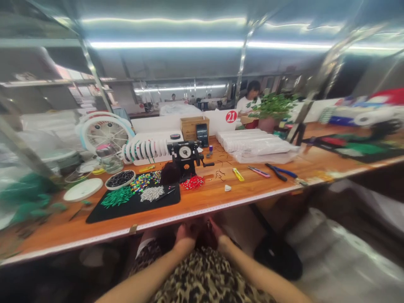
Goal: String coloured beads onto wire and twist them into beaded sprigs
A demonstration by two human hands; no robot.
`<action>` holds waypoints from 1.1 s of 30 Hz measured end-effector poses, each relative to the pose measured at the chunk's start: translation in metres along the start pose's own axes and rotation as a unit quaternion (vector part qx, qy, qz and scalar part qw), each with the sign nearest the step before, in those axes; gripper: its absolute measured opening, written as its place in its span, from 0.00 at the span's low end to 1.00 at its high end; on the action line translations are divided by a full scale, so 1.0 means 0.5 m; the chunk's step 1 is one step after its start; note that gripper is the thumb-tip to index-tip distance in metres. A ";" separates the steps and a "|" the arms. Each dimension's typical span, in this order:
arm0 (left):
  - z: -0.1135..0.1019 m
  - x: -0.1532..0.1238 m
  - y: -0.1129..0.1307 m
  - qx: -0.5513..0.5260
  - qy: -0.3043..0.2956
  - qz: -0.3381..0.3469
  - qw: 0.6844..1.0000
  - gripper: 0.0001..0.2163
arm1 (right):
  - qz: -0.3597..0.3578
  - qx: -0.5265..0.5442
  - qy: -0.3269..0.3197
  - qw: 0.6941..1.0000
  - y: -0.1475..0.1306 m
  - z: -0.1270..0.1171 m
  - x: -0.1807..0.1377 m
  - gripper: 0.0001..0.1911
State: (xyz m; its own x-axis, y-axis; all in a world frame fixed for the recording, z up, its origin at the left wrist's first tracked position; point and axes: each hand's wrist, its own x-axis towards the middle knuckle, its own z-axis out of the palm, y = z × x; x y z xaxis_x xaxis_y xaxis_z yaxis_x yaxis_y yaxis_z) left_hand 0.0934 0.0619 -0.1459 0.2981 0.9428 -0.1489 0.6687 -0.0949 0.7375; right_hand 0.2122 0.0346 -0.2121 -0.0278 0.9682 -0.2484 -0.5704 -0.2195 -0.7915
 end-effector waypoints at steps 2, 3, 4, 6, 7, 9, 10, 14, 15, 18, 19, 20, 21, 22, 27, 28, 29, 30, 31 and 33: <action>-0.010 -0.012 0.004 -0.026 -0.026 0.025 0.999 0.08 | 0.031 0.004 -0.014 0.999 -0.005 -0.004 -0.024 0.29; -0.015 -0.019 0.007 -0.041 -0.043 0.035 0.998 0.08 | 0.045 0.004 -0.024 0.999 -0.011 -0.006 -0.039 0.29; -0.021 -0.027 0.012 -0.057 -0.063 0.043 0.995 0.07 | 0.055 0.004 -0.035 0.998 -0.018 -0.007 -0.054 0.30; -0.035 -0.047 0.027 -0.084 -0.107 0.049 0.989 0.07 | 0.063 0.008 -0.057 0.996 -0.038 -0.004 -0.084 0.30; -0.043 -0.058 0.035 -0.097 -0.128 0.051 0.986 0.07 | 0.062 0.010 -0.065 0.996 -0.050 -0.001 -0.099 0.30; -0.061 -0.082 0.055 -0.137 -0.159 0.051 0.976 0.08 | 0.060 0.017 -0.076 0.995 -0.077 0.009 -0.125 0.30; -0.071 -0.094 0.065 -0.164 -0.168 0.051 0.971 0.08 | 0.065 0.019 -0.083 0.994 -0.091 0.016 -0.138 0.29; -0.108 -0.135 0.101 -0.238 -0.171 0.032 0.956 0.12 | 0.086 0.034 -0.108 0.990 -0.141 0.054 -0.185 0.22; -0.114 -0.142 0.108 -0.245 -0.165 0.031 0.955 0.13 | 0.085 0.037 -0.108 0.990 -0.150 0.066 -0.195 0.20; -0.126 -0.162 0.122 -0.298 -0.164 0.025 0.940 0.15 | 0.072 0.031 -0.102 0.992 -0.165 0.099 -0.222 0.18; -0.128 -0.168 0.125 -0.323 -0.169 0.018 0.931 0.15 | 0.062 0.024 -0.101 0.993 -0.166 0.108 -0.230 0.18; -0.131 -0.173 0.128 -0.342 -0.174 0.009 0.923 0.15 | 0.047 0.014 -0.098 0.994 -0.166 0.116 -0.236 0.18; -0.133 -0.179 0.132 -0.351 -0.175 0.005 0.920 0.15 | 0.029 -0.001 -0.096 0.995 -0.166 0.123 -0.242 0.18; -0.135 -0.184 0.136 -0.345 -0.169 0.009 0.923 0.15 | 0.008 -0.019 -0.093 0.995 -0.165 0.128 -0.248 0.18; -0.151 -0.200 0.153 -0.205 -0.060 0.088 0.973 0.10 | -0.083 -0.139 -0.078 0.984 -0.169 0.139 -0.270 0.15; -0.153 -0.202 0.155 -0.188 -0.044 0.097 0.976 0.09 | -0.095 -0.166 -0.073 0.979 -0.170 0.139 -0.273 0.14; -0.155 -0.203 0.156 -0.177 -0.035 0.102 0.978 0.08 | -0.105 -0.192 -0.070 0.973 -0.171 0.140 -0.275 0.13; -0.155 -0.205 0.156 -0.170 -0.030 0.104 0.980 0.08 | -0.116 -0.215 -0.068 0.967 -0.172 0.140 -0.277 0.13; -0.155 -0.206 0.156 -0.164 -0.026 0.105 0.980 0.08 | -0.126 -0.235 -0.067 0.961 -0.172 0.140 -0.279 0.12; -0.153 -0.208 0.156 -0.166 -0.016 0.099 0.981 0.08 | -0.144 -0.270 -0.061 0.950 -0.175 0.142 -0.281 0.12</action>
State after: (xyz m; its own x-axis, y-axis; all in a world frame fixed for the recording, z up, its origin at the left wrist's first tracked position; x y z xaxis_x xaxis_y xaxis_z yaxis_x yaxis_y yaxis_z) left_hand 0.0624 -0.0190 -0.0223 0.4252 0.9051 0.0020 0.3386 -0.1611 0.9270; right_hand 0.2077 -0.0739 -0.0682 -0.0487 0.9969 0.0620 -0.0658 0.0588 -0.9961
